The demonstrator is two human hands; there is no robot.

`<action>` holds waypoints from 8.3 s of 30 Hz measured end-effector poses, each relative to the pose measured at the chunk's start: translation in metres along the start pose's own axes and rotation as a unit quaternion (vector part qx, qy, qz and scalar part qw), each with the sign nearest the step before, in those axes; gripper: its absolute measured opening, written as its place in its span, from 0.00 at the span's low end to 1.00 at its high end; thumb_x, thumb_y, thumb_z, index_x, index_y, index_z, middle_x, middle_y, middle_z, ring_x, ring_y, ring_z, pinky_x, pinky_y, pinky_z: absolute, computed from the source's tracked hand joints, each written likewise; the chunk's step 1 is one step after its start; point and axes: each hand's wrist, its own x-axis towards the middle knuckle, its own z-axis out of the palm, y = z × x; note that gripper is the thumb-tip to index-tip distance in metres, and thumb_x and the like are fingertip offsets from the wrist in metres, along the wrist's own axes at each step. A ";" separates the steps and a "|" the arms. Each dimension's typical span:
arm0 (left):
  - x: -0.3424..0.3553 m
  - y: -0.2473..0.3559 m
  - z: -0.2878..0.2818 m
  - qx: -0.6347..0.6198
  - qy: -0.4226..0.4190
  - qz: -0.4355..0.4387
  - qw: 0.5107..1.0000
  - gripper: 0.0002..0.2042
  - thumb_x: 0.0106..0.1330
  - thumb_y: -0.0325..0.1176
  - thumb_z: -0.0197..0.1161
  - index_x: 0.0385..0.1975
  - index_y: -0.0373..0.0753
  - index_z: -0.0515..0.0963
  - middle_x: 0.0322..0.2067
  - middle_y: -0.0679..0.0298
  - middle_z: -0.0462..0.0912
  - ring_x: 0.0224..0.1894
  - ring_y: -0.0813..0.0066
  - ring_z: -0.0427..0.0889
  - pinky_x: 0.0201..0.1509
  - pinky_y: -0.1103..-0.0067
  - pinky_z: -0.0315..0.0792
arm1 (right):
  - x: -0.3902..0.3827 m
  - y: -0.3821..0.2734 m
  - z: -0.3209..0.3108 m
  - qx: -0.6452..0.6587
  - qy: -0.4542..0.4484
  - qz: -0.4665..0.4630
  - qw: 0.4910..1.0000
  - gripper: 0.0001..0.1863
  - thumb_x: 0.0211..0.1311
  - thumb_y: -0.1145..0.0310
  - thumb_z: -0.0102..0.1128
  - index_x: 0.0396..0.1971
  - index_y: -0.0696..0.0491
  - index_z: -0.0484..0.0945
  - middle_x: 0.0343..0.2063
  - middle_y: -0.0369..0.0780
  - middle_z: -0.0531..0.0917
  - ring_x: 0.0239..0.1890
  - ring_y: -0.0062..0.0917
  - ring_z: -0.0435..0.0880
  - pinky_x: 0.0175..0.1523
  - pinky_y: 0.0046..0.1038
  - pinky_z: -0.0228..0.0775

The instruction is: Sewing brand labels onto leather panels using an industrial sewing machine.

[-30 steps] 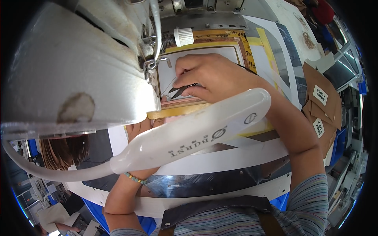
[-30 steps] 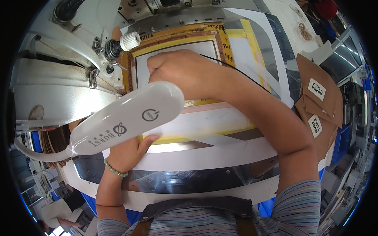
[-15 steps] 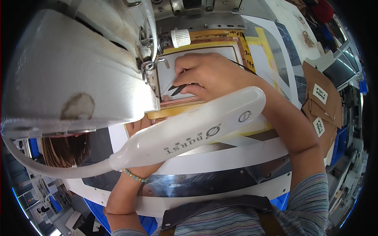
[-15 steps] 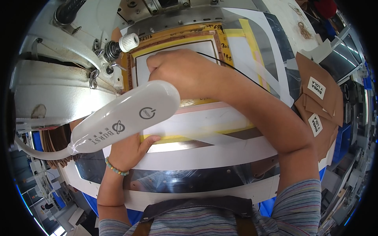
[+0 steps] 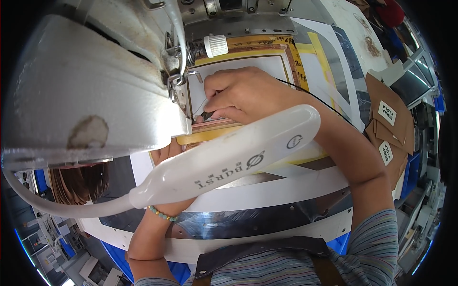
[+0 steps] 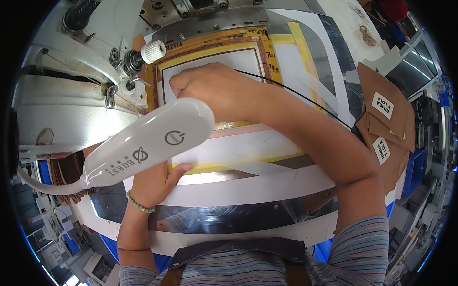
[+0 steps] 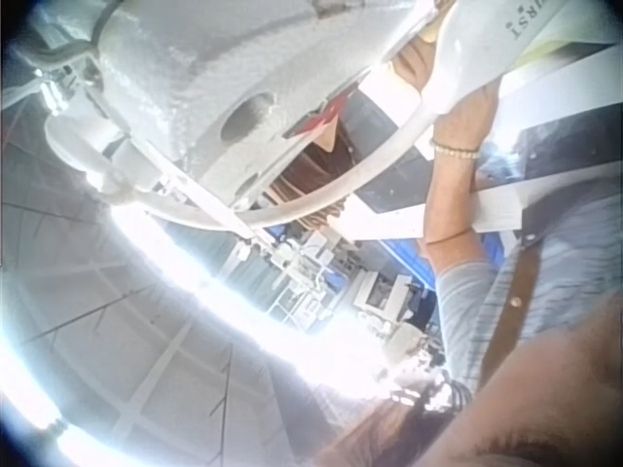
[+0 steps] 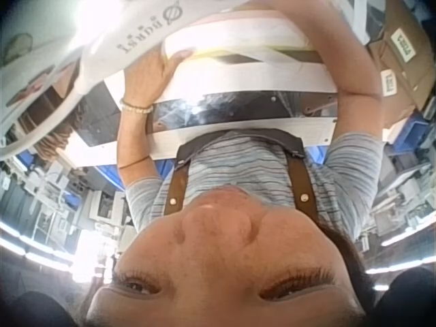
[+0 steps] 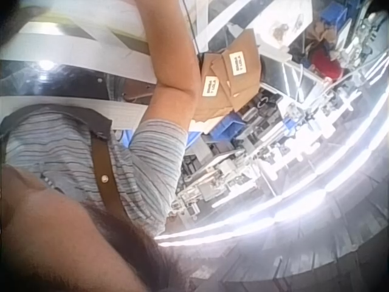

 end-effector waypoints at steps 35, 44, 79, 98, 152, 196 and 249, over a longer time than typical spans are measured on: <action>-0.004 0.008 0.010 0.026 0.043 0.007 0.999 0.33 0.73 0.53 0.67 0.68 0.33 0.75 0.62 0.41 0.79 0.65 0.35 0.76 0.70 0.53 0.67 | 0.006 0.017 -0.002 0.094 -0.046 -0.047 0.993 0.12 0.58 0.66 0.74 0.37 0.55 0.83 0.36 0.43 0.86 0.40 0.43 0.88 0.45 0.40 0.79; -0.002 0.011 0.006 0.043 0.050 0.027 0.997 0.36 0.73 0.56 0.65 0.71 0.34 0.73 0.65 0.41 0.77 0.67 0.35 0.73 0.73 0.51 0.64 | 0.004 0.014 -0.006 0.081 -0.058 -0.041 0.994 0.13 0.57 0.65 0.74 0.38 0.55 0.82 0.35 0.45 0.87 0.40 0.45 0.88 0.45 0.41 0.80; -0.023 0.013 0.017 0.018 0.147 0.020 0.989 0.34 0.73 0.53 0.68 0.77 0.49 0.71 0.80 0.35 0.55 0.85 0.38 0.45 0.84 0.54 0.42 | -0.051 -0.083 -0.043 -0.119 0.034 0.051 0.991 0.13 0.68 0.64 0.70 0.48 0.54 0.88 0.41 0.44 0.88 0.43 0.39 0.89 0.50 0.39 0.81; -0.019 0.005 0.034 -0.004 0.202 0.038 0.979 0.33 0.72 0.56 0.68 0.75 0.52 0.75 0.77 0.38 0.63 0.83 0.39 0.50 0.83 0.55 0.46 | -0.049 -0.136 0.077 -0.217 0.165 0.244 0.931 0.09 0.68 0.66 0.69 0.41 0.55 0.89 0.41 0.40 0.83 0.44 0.36 0.87 0.46 0.40 0.82; -0.022 0.111 -0.155 -0.679 0.278 0.037 0.679 0.16 0.81 0.40 0.62 0.52 0.31 0.83 0.39 0.56 0.92 0.32 0.77 0.90 0.29 0.85 0.81 | 0.018 -0.198 -0.097 -0.444 0.295 -0.037 0.845 0.21 0.65 0.63 0.72 0.59 0.45 0.86 0.30 0.32 0.79 0.29 0.25 0.83 0.31 0.30 0.74; -0.035 0.090 -0.059 -0.607 0.127 0.129 0.774 0.07 0.79 0.33 0.65 0.48 0.37 0.81 0.40 0.59 0.90 0.42 0.74 0.90 0.40 0.79 0.83 | -0.211 -0.084 -0.097 -0.427 0.101 0.416 0.796 0.15 0.71 0.62 0.64 0.51 0.53 0.84 0.44 0.44 0.85 0.44 0.44 0.89 0.47 0.45 0.81; 0.052 0.113 0.027 -0.040 -0.019 0.193 0.980 0.48 0.69 0.62 0.65 0.79 0.31 0.61 0.75 0.34 0.63 0.75 0.22 0.60 0.78 0.42 0.55 | -0.085 -0.009 -0.080 -0.009 -0.040 0.214 0.976 0.04 0.62 0.76 0.65 0.29 0.57 0.87 0.42 0.40 0.79 0.54 0.36 0.75 0.61 0.36 0.68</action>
